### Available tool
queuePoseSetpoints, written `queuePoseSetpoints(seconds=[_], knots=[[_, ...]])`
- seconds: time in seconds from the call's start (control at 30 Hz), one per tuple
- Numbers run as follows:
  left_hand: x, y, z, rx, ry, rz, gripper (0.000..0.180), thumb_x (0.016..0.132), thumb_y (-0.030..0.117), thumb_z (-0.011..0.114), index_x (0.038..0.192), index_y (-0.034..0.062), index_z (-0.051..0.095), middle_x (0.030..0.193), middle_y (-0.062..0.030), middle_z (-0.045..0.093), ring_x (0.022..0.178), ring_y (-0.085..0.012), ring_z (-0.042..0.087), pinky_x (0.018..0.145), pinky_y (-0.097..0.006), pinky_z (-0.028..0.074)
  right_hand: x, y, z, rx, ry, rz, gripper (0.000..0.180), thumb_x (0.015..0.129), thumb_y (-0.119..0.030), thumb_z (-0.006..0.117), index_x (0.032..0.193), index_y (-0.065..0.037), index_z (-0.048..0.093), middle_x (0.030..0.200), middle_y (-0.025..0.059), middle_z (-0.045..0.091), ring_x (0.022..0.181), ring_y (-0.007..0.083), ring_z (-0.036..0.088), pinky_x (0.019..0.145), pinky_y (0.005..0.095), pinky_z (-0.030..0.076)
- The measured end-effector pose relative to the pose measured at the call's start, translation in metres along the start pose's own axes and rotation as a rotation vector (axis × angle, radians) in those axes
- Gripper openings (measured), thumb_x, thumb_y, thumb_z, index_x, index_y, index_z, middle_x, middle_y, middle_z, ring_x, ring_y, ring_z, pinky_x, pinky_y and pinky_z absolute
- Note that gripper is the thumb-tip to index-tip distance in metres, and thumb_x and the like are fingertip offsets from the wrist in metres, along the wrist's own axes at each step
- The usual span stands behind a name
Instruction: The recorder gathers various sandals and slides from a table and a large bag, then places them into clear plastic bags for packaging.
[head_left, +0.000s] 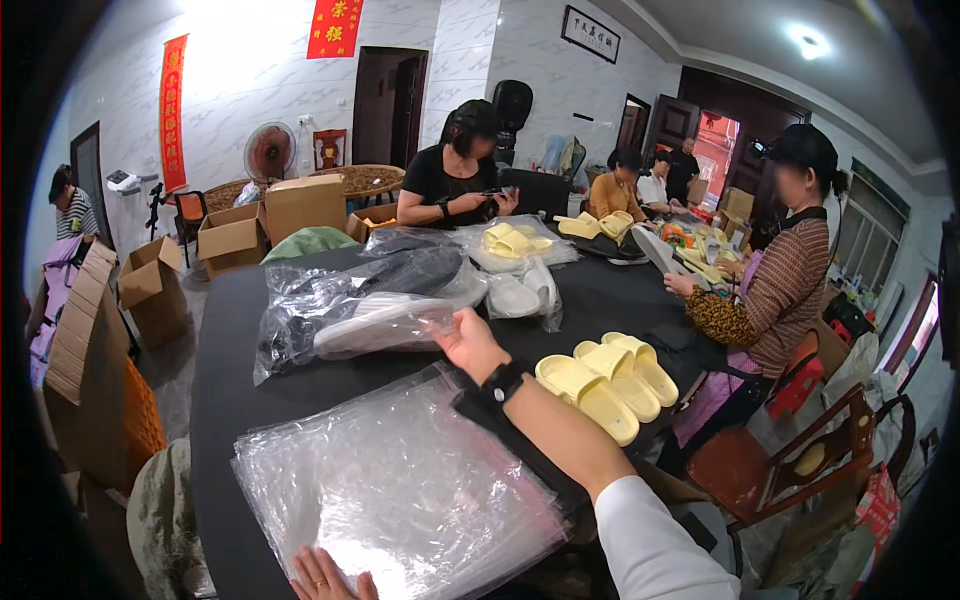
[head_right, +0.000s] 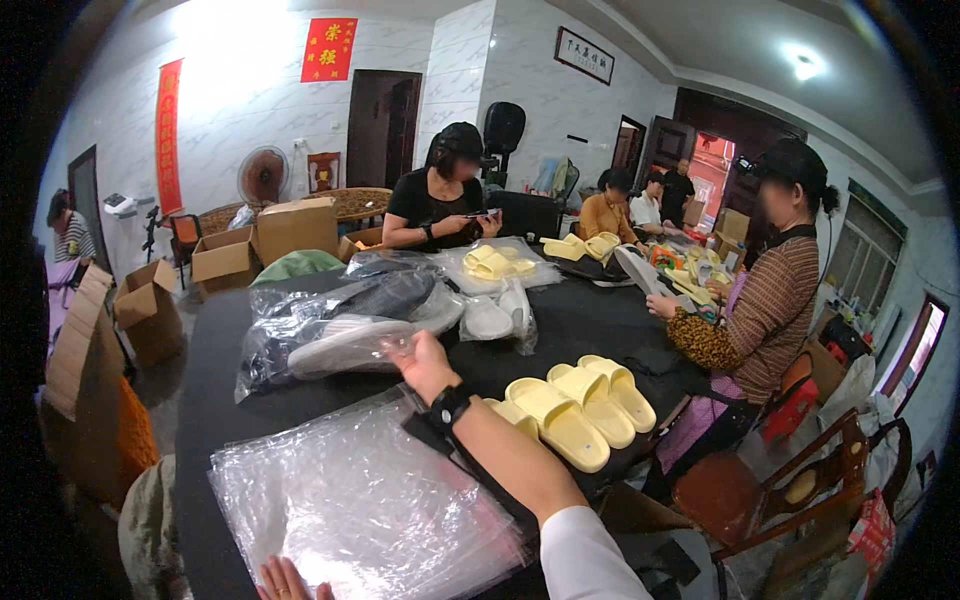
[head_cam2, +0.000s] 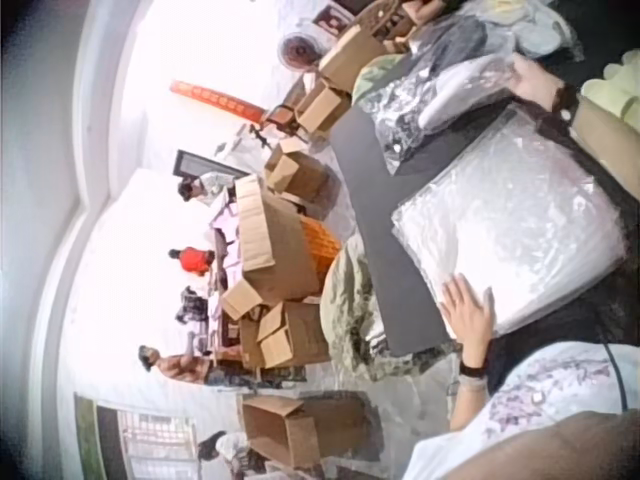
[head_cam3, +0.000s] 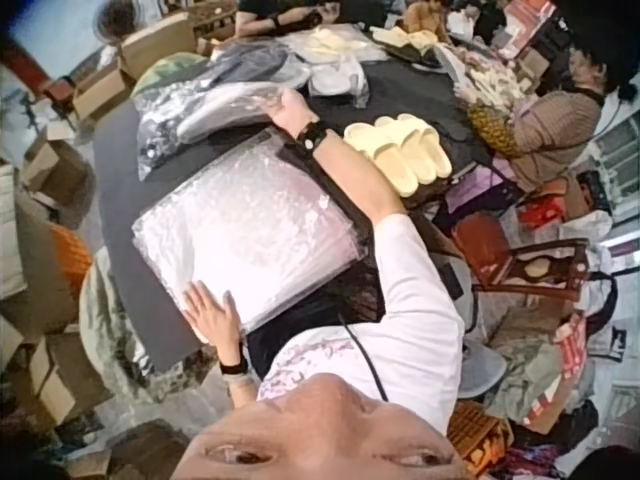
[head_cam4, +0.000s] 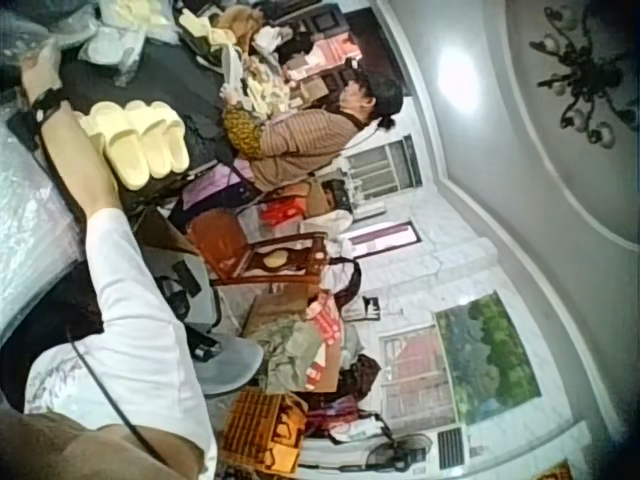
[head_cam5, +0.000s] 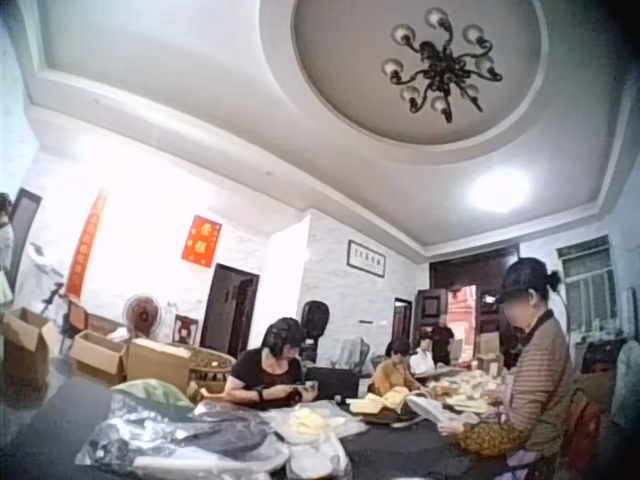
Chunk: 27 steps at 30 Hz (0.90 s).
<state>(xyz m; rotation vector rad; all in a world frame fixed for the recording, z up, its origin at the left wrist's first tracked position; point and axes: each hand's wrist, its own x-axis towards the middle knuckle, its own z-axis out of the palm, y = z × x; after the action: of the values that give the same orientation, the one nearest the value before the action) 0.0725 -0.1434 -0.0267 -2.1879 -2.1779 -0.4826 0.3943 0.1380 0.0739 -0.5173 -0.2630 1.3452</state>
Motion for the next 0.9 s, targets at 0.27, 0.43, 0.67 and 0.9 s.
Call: queuePoseSetpoints(seconds=[0.27,0.43,0.67,0.9], knots=[[0.0,-0.001,0.001,0.015,0.0,0.02,0.066,0.085,0.048,0.044,0.133,0.0029,0.036,0.138,-0.0169,0.035,0.131,-0.033,0.025,0.105,-0.049,0.017,-0.212,0.123,-0.011,-0.862,-0.868,0.28,0.02,0.092,-0.015,0.04,0.092,0.002,0.052,0.089,0.012,0.056,0.091,0.0195,0.051,0.085,0.0349,0.039],[0.0,-0.004,0.0,-0.005,-0.024,-0.021,0.066,0.085,0.049,0.043,0.133,0.0031,0.037,0.138,-0.016,0.034,0.131,-0.0324,0.024,0.105,-0.05,0.017,-0.253,0.058,0.057,-1.828,-1.773,0.645,0.043,0.087,-0.027,0.052,0.121,-0.001,0.043,0.116,0.0165,0.049,0.106,0.0275,0.049,0.086,0.0358,0.042],[-0.001,-0.003,-0.001,-0.014,-0.006,0.022,0.06,0.085,0.045,0.046,0.133,0.0095,0.038,0.14,-0.0158,0.031,0.131,-0.0333,0.024,0.105,-0.051,0.016,-0.117,0.06,0.001,-2.188,-0.918,-0.706,0.095,0.07,-0.046,0.069,0.135,0.004,0.021,0.13,0.0339,0.032,0.126,0.0401,0.031,0.103,0.0421,0.028],[-0.002,-0.004,-0.003,0.027,0.029,0.043,0.06,0.084,0.042,0.049,0.132,0.0083,0.04,0.138,-0.0164,0.034,0.129,-0.0347,0.027,0.103,-0.051,0.02,-0.055,0.085,-0.007,-1.987,-0.941,-0.068,0.101,0.061,-0.051,0.072,0.133,0.004,0.028,0.122,0.0299,0.045,0.115,0.0319,0.047,0.094,0.0306,0.038]])
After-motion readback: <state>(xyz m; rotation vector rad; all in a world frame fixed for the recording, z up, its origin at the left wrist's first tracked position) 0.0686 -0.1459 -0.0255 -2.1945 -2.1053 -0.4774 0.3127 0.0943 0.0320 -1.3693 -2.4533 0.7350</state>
